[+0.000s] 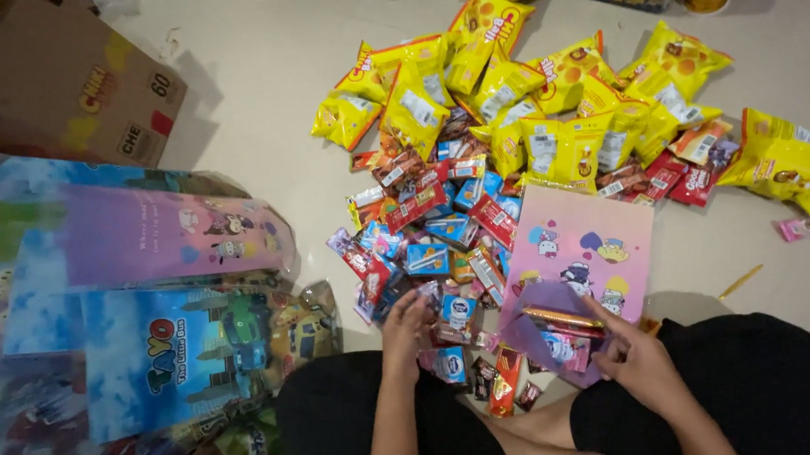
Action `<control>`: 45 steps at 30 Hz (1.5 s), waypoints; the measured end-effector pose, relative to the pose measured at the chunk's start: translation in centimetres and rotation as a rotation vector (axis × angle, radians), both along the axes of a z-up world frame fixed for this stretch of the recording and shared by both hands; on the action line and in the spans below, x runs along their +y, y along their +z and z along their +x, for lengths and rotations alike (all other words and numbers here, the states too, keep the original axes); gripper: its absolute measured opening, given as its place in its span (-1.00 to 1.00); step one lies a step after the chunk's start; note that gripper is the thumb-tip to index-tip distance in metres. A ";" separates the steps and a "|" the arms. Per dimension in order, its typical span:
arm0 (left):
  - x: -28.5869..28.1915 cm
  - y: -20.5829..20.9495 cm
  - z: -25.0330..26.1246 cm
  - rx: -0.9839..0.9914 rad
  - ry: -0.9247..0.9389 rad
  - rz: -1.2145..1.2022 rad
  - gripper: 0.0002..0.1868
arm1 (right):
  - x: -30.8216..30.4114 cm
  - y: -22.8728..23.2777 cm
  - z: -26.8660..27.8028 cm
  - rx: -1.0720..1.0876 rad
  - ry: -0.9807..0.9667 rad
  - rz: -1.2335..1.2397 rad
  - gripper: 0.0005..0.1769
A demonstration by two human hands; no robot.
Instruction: Sorting and packing various snack packets into themed gift bags on the floor.
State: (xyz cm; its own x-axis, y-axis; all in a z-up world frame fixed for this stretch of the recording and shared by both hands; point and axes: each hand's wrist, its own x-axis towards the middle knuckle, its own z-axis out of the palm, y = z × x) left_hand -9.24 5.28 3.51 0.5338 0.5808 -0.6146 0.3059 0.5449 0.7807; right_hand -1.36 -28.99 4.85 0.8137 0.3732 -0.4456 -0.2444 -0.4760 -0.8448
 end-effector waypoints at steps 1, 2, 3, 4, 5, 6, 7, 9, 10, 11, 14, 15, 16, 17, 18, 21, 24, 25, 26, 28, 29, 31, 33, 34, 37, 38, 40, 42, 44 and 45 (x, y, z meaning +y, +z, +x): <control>-0.4 0.4 0.2 0.092 -0.086 0.013 -0.47 | 0.1 0.3 0.0 0.023 -0.002 -0.019 0.07; -0.6 0.5 0.1 0.096 -0.087 0.012 -0.47 | 0.1 0.1 0.1 0.027 -0.004 -0.020 0.07; -0.8 0.6 0.0 0.085 -0.195 0.065 -0.51 | 0.1 -0.1 0.1 0.015 0.000 -0.018 0.08; -1.0 0.7 0.0 0.072 -0.303 0.118 -0.54 | 0.1 -0.3 0.1 0.001 0.003 -0.015 0.09; -1.0 0.0 0.1 0.075 -0.305 0.117 -0.54 | 0.1 0.0 0.1 0.004 0.001 -0.016 0.09; -1.0 -0.7 0.1 0.085 -0.361 0.127 -0.64 | 0.2 0.3 0.1 -0.003 0.005 -0.025 0.09; -1.0 -1.3 0.0 0.095 -0.417 0.137 -0.73 | 0.2 0.6 0.0 -0.009 0.008 -0.034 0.08; -1.3 -0.5 0.1 0.090 -0.413 0.152 -0.70 | 0.2 0.9 0.0 -0.011 0.016 -0.056 0.07; -1.4 0.0 0.1 0.081 -0.409 0.168 -0.68 | 0.3 1.1 0.0 -0.015 0.023 -0.076 0.07; -1.3 -0.4 0.0 0.082 -0.407 0.169 -0.68 | 0.3 0.9 0.0 -0.015 0.025 -0.075 0.07; -1.0 -1.7 0.0 0.070 -0.358 0.239 -0.73 | 0.3 0.5 0.0 -0.018 0.006 -0.034 0.07; -0.8 -2.4 -0.1 0.137 -0.361 0.402 -0.77 | 0.3 0.4 0.1 -0.015 0.012 -0.028 0.07; -0.7 -3.0 -0.2 0.205 -0.364 0.563 -0.78 | 0.2 0.3 0.0 -0.010 0.018 -0.023 0.08; -0.9 -2.4 -0.3 0.206 -0.364 0.562 -0.78 | 0.2 0.3 -0.1 -0.009 0.018 -0.024 0.08; -1.2 -1.7 -0.3 0.247 -0.404 0.611 -0.74 | 0.2 0.2 -0.1 -0.020 0.017 -0.027 0.07; -1.8 -1.3 -0.1 0.340 -0.543 0.666 -0.54 | 0.1 0.1 -0.1 -0.038 0.021 -0.040 0.06; -2.5 -0.5 -0.1 0.370 -0.661 0.708 -0.32 | 0.1 -0.6 0.0 -0.040 0.016 -0.020 0.08; -2.7 -0.1 -0.4 0.346 -0.679 0.744 -0.25 | 0.1 -1.0 0.0 -0.037 0.005 0.008 0.09; -2.7 -0.4 -0.5 0.356 -0.677 0.738 -0.25 | 0.1 -0.8 -0.2 -0.029 0.012 0.006 0.09; -2.6 -1.1 -0.1 0.362 -0.710 0.733 -0.13 | 0.2 -0.3 0.0 -0.081 0.032 0.033 0.05; -2.9 -1.0 -0.2 0.362 -0.708 0.731 -0.13 | 0.1 -0.3 -0.3 -0.081 0.034 0.032 0.05; -3.3 -0.8 0.3 0.403 -0.768 0.767 -0.08 | 0.0 -0.2 -0.3 -0.075 0.039 0.000 0.05; -4.4 1.4 0.2 0.432 -0.833 0.816 -0.06 | 0.1 0.5 -0.5 -0.069 0.027 -0.005 0.05; -4.8 2.5 0.2 0.461 -0.897 0.866 -0.03 | 0.2 0.8 -0.5 -0.064 0.015 -0.009 0.05; -5.2 -0.7 -0.1 0.463 -0.966 1.061 0.19 | 0.2 0.9 -0.6 -0.071 0.027 -0.016 0.01; -5.3 -1.8 -0.7 0.454 -0.960 1.071 0.19 | -0.2 -0.8 -0.8 -0.084 0.024 -0.011 0.01; -5.1 -3.7 -0.8 0.196 -0.907 1.107 0.21 | -0.8 -3.8 -0.2 -0.126 0.017 0.010 0.04; -5.3 -0.7 -0.5 0.126 -0.914 1.004 0.20 | -0.4 -3.5 0.2 -0.135 0.016 0.007 0.06; -5.6 0.9 -0.8 0.064 -0.930 0.885 0.20 | -0.5 -3.8 0.1 -0.129 0.016 -0.006 0.07; -5.6 1.2 -1.0 -0.001 -0.919 0.882 0.19 | -0.7 -4.1 0.2 -0.139 0.026 -0.032 0.08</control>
